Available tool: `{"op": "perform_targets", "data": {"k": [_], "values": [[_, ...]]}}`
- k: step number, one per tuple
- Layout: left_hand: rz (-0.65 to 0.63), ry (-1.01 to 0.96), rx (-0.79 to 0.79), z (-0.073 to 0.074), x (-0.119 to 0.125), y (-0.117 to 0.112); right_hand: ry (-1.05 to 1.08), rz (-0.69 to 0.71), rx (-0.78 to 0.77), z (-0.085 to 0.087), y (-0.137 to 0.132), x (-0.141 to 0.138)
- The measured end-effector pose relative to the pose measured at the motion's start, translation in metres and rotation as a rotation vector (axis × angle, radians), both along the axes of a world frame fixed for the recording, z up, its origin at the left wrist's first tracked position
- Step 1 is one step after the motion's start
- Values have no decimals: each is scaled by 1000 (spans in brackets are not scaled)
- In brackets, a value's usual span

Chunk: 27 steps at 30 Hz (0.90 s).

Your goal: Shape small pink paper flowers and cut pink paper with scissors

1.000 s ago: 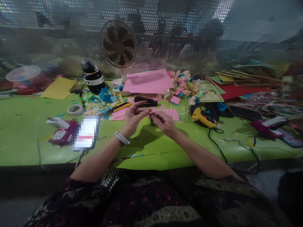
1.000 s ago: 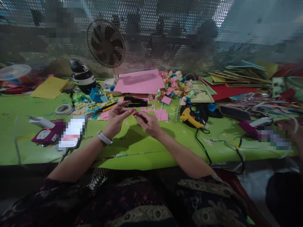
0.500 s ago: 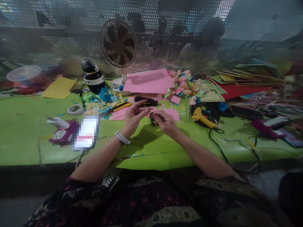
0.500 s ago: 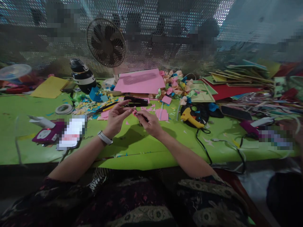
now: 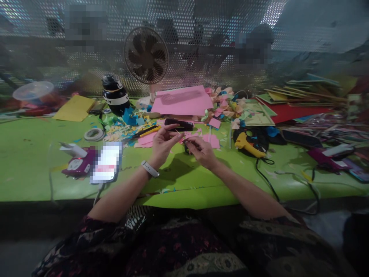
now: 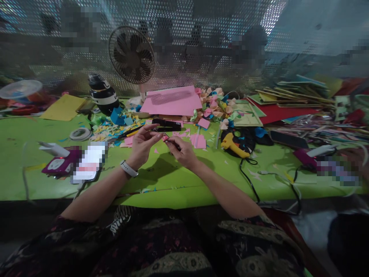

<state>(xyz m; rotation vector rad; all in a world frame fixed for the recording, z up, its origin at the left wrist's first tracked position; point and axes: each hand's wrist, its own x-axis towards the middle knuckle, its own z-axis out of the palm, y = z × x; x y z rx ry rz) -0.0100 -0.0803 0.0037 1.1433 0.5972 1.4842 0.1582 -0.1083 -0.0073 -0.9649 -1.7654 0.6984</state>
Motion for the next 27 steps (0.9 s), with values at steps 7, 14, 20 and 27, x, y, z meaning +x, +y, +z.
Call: {"op": "perform_targets", "data": {"k": [7, 14, 20, 27], "values": [[130, -48, -10, 1, -4, 9, -17, 18, -20, 0, 0, 1], [115, -120, -141, 0, -17, 26, 99, 25, -178, 4, 2, 4], [-237, -45, -294, -1, -16, 17, 425, 52, -424, 10, 7, 7], [-370, 11, -315, -3, -10, 10, 448, 151, -571, 18, 3, -2]]}}
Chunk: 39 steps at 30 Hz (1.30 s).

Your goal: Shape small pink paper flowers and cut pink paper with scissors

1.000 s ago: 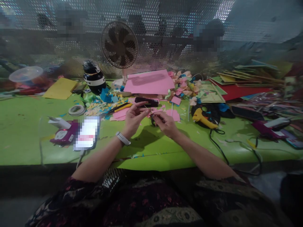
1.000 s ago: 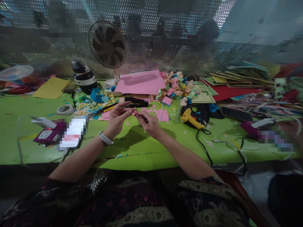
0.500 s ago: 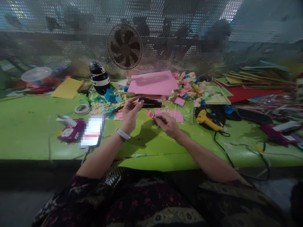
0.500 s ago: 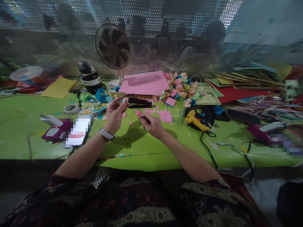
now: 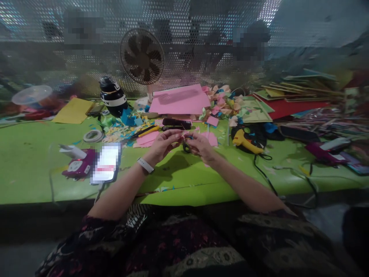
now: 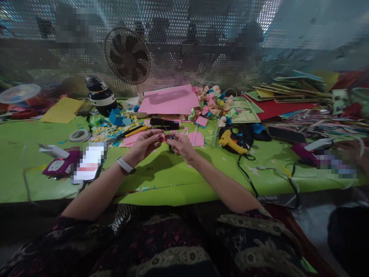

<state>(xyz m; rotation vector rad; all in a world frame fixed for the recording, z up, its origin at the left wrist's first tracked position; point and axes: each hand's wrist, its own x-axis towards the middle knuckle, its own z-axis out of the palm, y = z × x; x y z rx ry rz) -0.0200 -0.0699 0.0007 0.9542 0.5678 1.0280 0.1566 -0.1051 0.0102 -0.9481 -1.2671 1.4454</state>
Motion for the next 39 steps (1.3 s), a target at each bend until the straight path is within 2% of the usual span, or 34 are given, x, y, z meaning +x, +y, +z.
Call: {"op": "perform_targets", "data": {"k": [7, 16, 19, 23, 25, 27, 30, 39], "values": [[5, 16, 36, 0, -1, 0, 83, 66, -51, -4, 0, 3], [33, 15, 101, 2, 2, -4, 40, 114, -8, -5, -5, 1], [61, 37, 68, 4, 1, -4, 67, 73, 1, -5, -5, -1], [133, 111, 5, 4, 1, -4, 139, -61, 37, -6, 0, -1], [94, 174, -2, 3, 2, -6, 152, -155, 47, -8, 4, 1], [-4, 224, 21, 2, 4, -8, 157, -237, 54, -9, 8, 2], [-96, 252, 86, -3, 7, -12, 158, -306, 57, -11, 11, 2], [-79, 235, 103, -11, 10, -11, 124, -340, 59, -8, 7, -3]]}}
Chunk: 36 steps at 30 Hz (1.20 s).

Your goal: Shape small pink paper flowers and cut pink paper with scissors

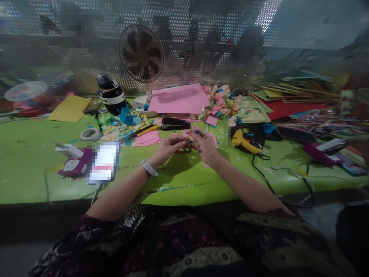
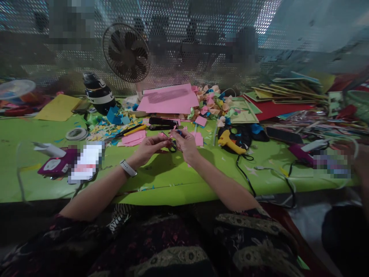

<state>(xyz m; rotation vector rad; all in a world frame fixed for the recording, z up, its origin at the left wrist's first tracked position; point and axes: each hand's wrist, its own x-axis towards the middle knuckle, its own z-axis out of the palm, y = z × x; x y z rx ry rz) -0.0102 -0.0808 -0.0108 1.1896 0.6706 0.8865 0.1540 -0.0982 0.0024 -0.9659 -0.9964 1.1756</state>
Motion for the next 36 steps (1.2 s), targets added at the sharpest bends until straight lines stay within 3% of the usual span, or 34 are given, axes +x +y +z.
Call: {"op": "perform_targets", "data": {"k": [8, 14, 17, 23, 36], "values": [[51, 8, 42, 4, -2, 0, -157, 7, 34, -2, -1, 7], [109, 41, 27, 17, -14, 7, -801, -58, 348, 12, -5, 22], [98, 26, 28, 19, -16, 7, -984, -84, 473, 11, -4, 23], [89, 25, 41, 19, -16, 7, -1045, -66, 490, 1, 0, 23], [110, 92, 120, 20, -16, 6, -957, 0, 443, 11, -6, 19]]}}
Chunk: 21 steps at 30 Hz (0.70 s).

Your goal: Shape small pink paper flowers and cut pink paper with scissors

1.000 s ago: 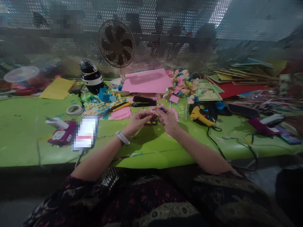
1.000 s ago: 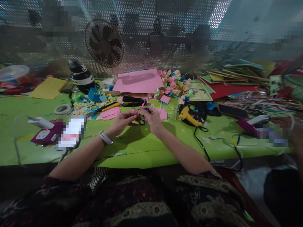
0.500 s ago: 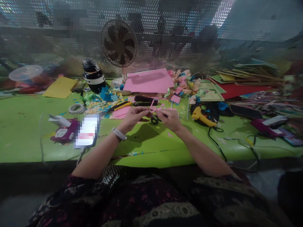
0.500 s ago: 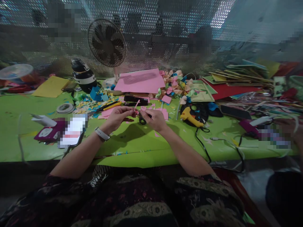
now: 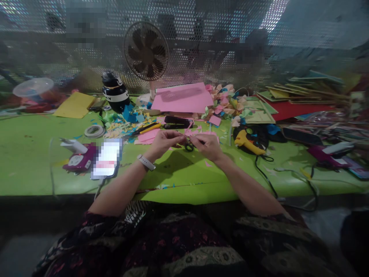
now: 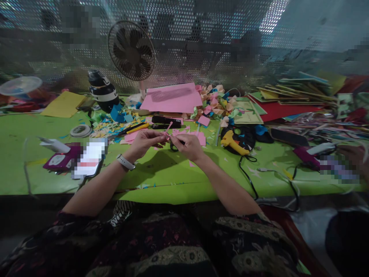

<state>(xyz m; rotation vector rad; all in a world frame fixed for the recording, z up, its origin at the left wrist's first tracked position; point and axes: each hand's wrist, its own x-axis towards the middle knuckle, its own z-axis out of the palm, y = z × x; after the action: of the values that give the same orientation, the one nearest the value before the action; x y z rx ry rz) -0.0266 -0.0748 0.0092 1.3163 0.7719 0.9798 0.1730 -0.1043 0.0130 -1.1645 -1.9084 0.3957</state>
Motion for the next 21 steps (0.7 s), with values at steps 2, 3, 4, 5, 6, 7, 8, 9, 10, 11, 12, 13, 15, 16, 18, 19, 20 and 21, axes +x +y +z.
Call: {"op": "perform_targets", "data": {"k": [2, 3, 4, 5, 6, 7, 8, 9, 10, 11, 12, 13, 15, 16, 18, 19, 20, 21], "values": [[-2, 3, 12, 1, 0, -1, 15, 6, 3, 0, 0, 0], [-4, 4, 15, 2, 0, -1, 20, 9, 10, 0, 0, 0], [-7, 4, 16, 2, 0, -1, 21, 13, 20, 0, -1, 1], [-10, 3, 16, 2, 0, -2, 20, 19, 32, 0, -1, 1], [-13, 0, 17, 2, -1, -1, 16, 23, 41, 0, -1, 1], [-14, -5, 22, 2, -1, -1, 12, 25, 45, 1, -1, 1], [-15, -9, 30, 2, -1, -1, 11, 25, 42, 1, -1, 1], [-15, -9, 40, 1, -1, -1, 11, 21, 34, 1, -1, 1], [-16, -9, 50, 1, -1, 0, 12, 16, 23, 1, -1, 1], [-15, -8, 59, 1, -1, 0, 11, 10, 14, 1, -1, 1], [-15, -9, 64, 1, -1, 0, 7, 4, 10, 1, -1, 1], [-18, -12, 65, 1, -1, 0, 2, 1, 13, 0, -1, 1], [-22, -27, 65, 0, -1, 0, -6, 0, 30, -1, -1, 1], [-27, -33, 67, 0, -1, 0, -6, 1, 36, -1, -1, 1], [-23, -33, 70, 0, -1, 0, -4, 3, 35, -2, 0, 1], [-23, -25, 71, 0, 0, 0, -7, 5, 28, -2, 0, 1], [-26, -16, 74, -1, 0, 0, -14, 7, 20, -2, 0, 2], [-28, -13, 73, -2, 0, 1, -19, 13, 16, -2, 0, 2]]}}
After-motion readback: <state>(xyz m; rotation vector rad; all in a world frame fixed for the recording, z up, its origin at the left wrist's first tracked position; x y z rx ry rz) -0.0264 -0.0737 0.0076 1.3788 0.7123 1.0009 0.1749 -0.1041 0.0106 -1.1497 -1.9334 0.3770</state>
